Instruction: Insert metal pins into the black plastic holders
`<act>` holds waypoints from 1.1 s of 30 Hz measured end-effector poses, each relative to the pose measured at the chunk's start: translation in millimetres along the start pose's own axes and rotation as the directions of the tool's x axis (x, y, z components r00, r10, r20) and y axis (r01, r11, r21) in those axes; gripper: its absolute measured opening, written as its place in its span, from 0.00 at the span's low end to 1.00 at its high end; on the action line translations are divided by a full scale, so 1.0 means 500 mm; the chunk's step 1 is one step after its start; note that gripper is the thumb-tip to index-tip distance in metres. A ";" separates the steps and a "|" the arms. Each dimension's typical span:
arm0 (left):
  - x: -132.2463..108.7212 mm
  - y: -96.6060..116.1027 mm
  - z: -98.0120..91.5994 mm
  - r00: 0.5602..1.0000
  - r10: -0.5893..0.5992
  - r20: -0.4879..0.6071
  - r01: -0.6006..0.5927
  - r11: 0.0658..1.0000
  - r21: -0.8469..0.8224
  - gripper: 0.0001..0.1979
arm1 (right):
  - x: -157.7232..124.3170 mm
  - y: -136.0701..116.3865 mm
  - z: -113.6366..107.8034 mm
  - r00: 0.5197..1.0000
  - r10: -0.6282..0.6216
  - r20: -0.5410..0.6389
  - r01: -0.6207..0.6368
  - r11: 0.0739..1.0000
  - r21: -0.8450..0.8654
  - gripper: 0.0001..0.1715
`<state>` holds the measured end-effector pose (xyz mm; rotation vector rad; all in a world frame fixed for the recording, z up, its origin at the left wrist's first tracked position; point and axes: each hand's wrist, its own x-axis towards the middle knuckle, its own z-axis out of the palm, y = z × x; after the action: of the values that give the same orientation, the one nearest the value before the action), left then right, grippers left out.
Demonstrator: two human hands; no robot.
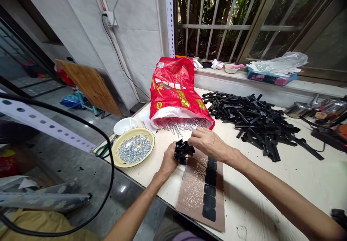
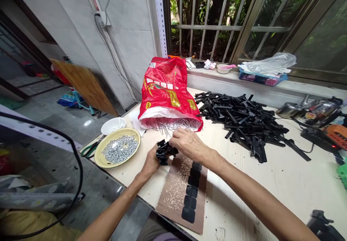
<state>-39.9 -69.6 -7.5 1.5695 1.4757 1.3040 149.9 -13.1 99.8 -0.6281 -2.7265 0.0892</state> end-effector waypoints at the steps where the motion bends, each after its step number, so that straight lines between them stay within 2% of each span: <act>1: 0.001 -0.002 0.004 1.000 -0.020 0.000 0.020 1.000 -0.015 0.12 | 0.006 0.005 0.005 1.000 0.007 0.011 -0.008 0.992 0.123 0.09; 3: 0.002 -0.002 0.011 0.996 -0.083 -0.033 0.079 0.992 -0.100 0.13 | 0.019 0.026 0.024 0.996 0.092 -0.011 -0.080 0.915 0.396 0.11; 5: 0.002 0.002 0.014 0.983 -0.158 -0.089 0.134 0.964 -0.231 0.14 | 0.035 0.059 0.057 0.962 0.274 -0.010 -0.227 0.817 0.530 0.16; 7: -0.001 0.011 0.015 0.967 -0.217 -0.133 0.158 0.922 -0.355 0.14 | 0.054 0.089 0.103 0.878 0.477 0.039 -0.442 0.776 0.451 0.14; 9: -0.005 0.021 0.014 0.958 -0.245 -0.152 0.161 0.892 -0.421 0.14 | 0.076 0.106 0.155 0.799 0.594 0.099 -0.593 0.747 0.302 0.13; 13: -0.004 0.041 0.010 0.955 -0.252 -0.155 0.159 0.880 -0.447 0.11 | 0.117 0.101 0.241 0.722 0.679 0.129 -0.689 0.693 0.211 0.12; 17: 0.007 0.040 0.006 0.936 -0.280 -0.215 0.166 0.887 -0.430 0.12 | 0.136 0.092 0.268 0.666 0.734 0.133 -0.745 0.645 0.172 0.09; 19: 0.014 0.029 0.005 0.920 -0.317 -0.232 0.187 0.872 -0.452 0.13 | 0.131 0.094 0.263 0.662 0.737 0.136 -0.749 0.640 0.173 0.10; 22: 0.021 0.006 0.006 0.910 -0.369 -0.189 0.214 0.808 -0.549 0.15 | 0.106 0.095 0.241 0.683 0.719 0.123 -0.727 0.657 0.197 0.11; 25: 0.022 -0.013 0.010 0.902 -0.405 -0.152 0.224 0.738 -0.636 0.19 | 0.072 0.090 0.205 0.734 0.675 0.071 -0.668 0.700 0.254 0.24; 28: 0.020 -0.022 0.013 0.899 -0.420 -0.123 0.241 0.709 -0.663 0.20 | 0.051 0.075 0.160 0.793 0.606 -0.062 -0.485 0.689 0.538 0.36; 30: 0.019 -0.023 0.015 0.902 -0.418 -0.103 0.252 0.707 -0.661 0.20 | 0.052 0.059 0.130 0.780 0.605 -0.161 -0.307 0.593 0.744 0.35; 33: 0.018 -0.017 0.017 0.913 -0.403 -0.066 0.265 0.705 -0.658 0.20 | 0.066 0.031 0.099 0.729 0.640 -0.245 -0.135 0.485 0.864 0.29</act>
<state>-36.2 -57.7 -15.9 0.6937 1.1653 1.5525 111.6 15.7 61.6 -0.8243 -1.6134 1.0500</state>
